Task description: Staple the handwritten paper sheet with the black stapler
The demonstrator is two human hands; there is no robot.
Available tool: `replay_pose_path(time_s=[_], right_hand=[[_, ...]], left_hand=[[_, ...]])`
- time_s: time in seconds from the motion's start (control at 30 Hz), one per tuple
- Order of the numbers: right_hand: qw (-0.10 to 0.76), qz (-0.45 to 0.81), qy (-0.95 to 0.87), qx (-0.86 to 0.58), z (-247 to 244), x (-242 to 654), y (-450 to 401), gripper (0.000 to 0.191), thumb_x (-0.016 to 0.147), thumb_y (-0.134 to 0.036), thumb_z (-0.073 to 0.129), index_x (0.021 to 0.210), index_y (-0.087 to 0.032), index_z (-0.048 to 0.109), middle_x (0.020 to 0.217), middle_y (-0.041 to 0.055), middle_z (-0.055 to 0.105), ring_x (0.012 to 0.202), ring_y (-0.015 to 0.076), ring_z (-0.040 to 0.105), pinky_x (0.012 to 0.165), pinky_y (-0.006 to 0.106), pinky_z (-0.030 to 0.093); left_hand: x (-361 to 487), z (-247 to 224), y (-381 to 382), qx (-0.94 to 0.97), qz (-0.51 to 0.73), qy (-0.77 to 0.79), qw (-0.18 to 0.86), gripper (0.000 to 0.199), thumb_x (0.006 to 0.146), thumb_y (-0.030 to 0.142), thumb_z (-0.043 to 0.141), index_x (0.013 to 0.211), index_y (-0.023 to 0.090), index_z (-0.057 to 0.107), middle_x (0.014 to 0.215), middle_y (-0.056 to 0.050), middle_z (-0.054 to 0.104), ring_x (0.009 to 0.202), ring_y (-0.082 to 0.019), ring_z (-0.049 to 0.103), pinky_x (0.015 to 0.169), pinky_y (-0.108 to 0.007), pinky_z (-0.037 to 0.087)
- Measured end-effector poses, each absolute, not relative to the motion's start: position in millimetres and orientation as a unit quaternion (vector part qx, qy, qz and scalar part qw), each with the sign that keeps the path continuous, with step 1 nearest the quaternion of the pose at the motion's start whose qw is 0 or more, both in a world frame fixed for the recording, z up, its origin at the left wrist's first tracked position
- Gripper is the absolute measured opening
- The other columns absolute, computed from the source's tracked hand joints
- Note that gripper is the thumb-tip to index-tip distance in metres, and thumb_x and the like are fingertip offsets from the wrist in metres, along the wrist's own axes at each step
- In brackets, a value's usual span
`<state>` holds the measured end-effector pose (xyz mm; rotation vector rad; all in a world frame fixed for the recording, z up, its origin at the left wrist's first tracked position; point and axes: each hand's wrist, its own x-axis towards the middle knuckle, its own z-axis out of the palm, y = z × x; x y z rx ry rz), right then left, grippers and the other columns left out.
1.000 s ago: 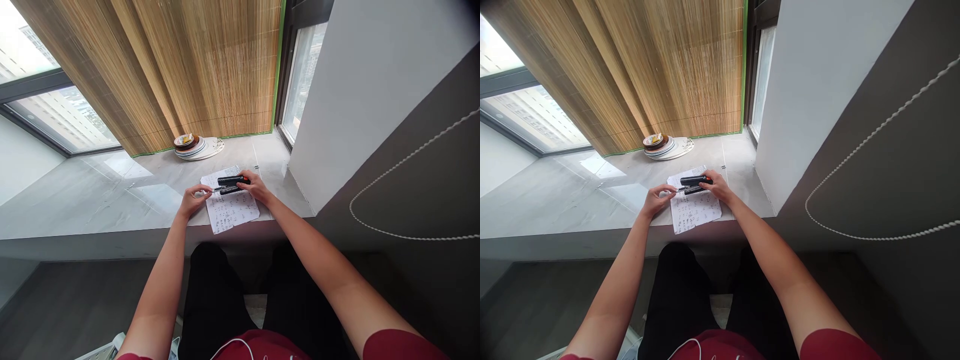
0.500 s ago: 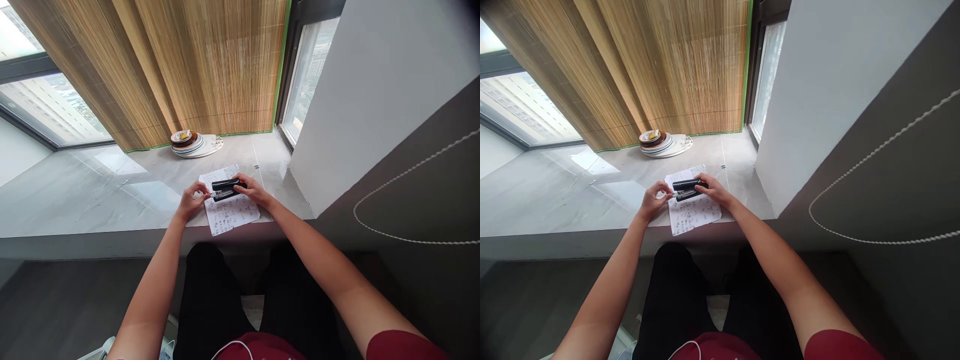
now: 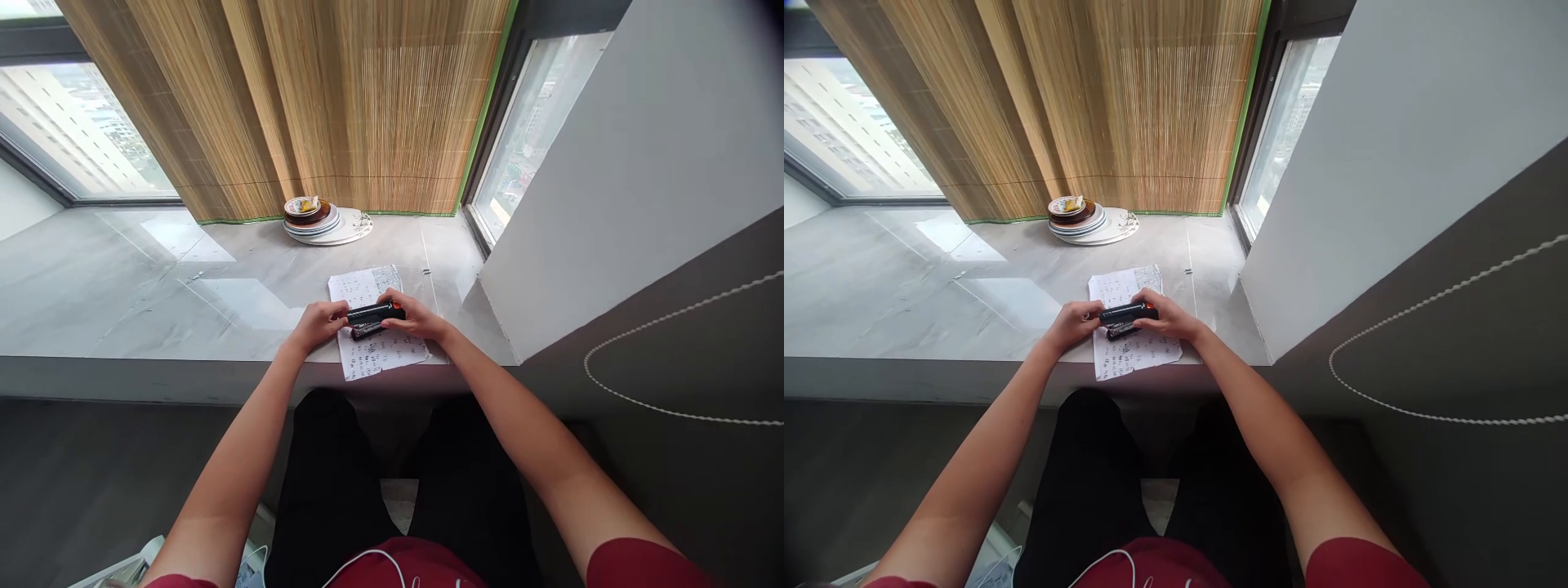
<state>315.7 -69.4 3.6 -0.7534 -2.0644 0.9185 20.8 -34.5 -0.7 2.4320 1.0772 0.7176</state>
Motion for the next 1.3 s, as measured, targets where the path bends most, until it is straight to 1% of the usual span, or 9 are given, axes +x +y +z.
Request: replay_pose_path(time_s=[0.13,0.27,0.33,0.5,0.63,0.8,0.97,1.13,1.3], right_hand=[[0.440,0.321,-0.770,-0.333,6,317,-67,0.033,0.089,-0.048,0.076,0.109,-0.023,0.068,0.107,0.0059,0.066,0.100,0.0246,0.062,0.091,0.039,0.050],[0.570,0.295,-0.609,-0.466,1,331,-71,0.034,0.088,-0.048,0.074,0.110,-0.022,0.069,0.103,0.0055,0.069,0.094,0.0246,0.064,0.088,0.040,0.052],[0.591,0.287,-0.546,-0.521,-6,345,-77,0.037,0.087,-0.049,0.073,0.112,-0.021,0.069,0.102,0.0058,0.071,0.093,0.0251,0.065,0.089,0.042,0.052],[0.557,0.208,-0.525,-0.609,-19,391,-102,0.043,0.084,-0.050,0.074,0.115,-0.021,0.072,0.110,0.0091,0.074,0.100,0.0283,0.065,0.096,0.047,0.051],[0.540,0.205,-0.569,-0.585,-20,407,-114,0.039,0.090,-0.043,0.067,0.124,-0.025,0.074,0.119,0.0077,0.074,0.110,0.0280,0.065,0.103,0.047,0.049],[0.507,0.194,-0.644,-0.539,-17,400,-113,0.039,0.093,-0.031,0.060,0.130,-0.029,0.075,0.116,0.0049,0.071,0.113,0.0256,0.064,0.106,0.045,0.048],[0.483,0.183,-0.671,-0.532,-16,399,-112,0.043,0.094,-0.026,0.056,0.133,-0.031,0.074,0.117,0.0048,0.070,0.115,0.0254,0.062,0.107,0.046,0.048],[0.470,0.198,-0.692,-0.511,-15,400,-113,0.044,0.094,-0.023,0.054,0.133,-0.031,0.074,0.122,0.0047,0.071,0.119,0.0258,0.063,0.110,0.047,0.048],[0.475,0.195,-0.674,-0.531,-14,400,-114,0.043,0.094,-0.022,0.053,0.131,-0.030,0.073,0.121,0.0051,0.069,0.117,0.0260,0.064,0.109,0.047,0.049]], left_hand=[[24,0,-31,0.859,0.263,0.395,0.190,0.010,0.089,0.035,0.071,0.091,0.026,0.075,0.078,0.000,0.069,0.068,-0.018,0.058,0.065,-0.032,0.043],[27,4,-28,0.879,0.259,0.347,0.203,0.019,0.092,0.038,0.069,0.103,0.027,0.079,0.094,-0.006,0.072,0.089,-0.024,0.065,0.084,-0.039,0.050],[27,5,-28,0.885,0.247,0.336,0.206,0.018,0.093,0.036,0.066,0.102,0.027,0.079,0.097,-0.007,0.071,0.095,-0.026,0.065,0.090,-0.041,0.049],[25,10,-30,0.889,0.205,0.355,0.203,0.024,0.098,0.035,0.056,0.103,0.027,0.078,0.107,-0.007,0.070,0.102,-0.026,0.064,0.100,-0.045,0.045],[34,20,-37,0.887,0.196,0.398,0.126,0.025,0.099,0.032,0.054,0.111,0.026,0.076,0.113,-0.009,0.069,0.111,-0.030,0.061,0.105,-0.052,0.041],[78,23,-50,0.916,0.153,0.353,0.110,0.038,0.101,0.049,0.056,0.127,0.025,0.070,0.136,-0.012,0.064,0.126,-0.033,0.058,0.110,-0.052,0.042],[110,7,-61,0.934,0.096,0.320,0.124,0.060,0.104,0.058,0.048,0.154,0.025,0.051,0.170,-0.013,0.036,0.158,-0.037,0.030,0.128,-0.059,0.022],[108,7,-62,0.949,0.071,0.280,0.130,0.054,0.108,0.049,0.037,0.161,0.041,0.041,0.175,0.001,0.029,0.161,-0.044,0.019,0.127,-0.071,0.011],[109,14,-64,0.951,0.055,0.272,0.135,0.060,0.105,0.040,0.042,0.164,0.049,0.034,0.167,-0.003,0.042,0.159,-0.046,0.021,0.124,-0.078,0.011]])
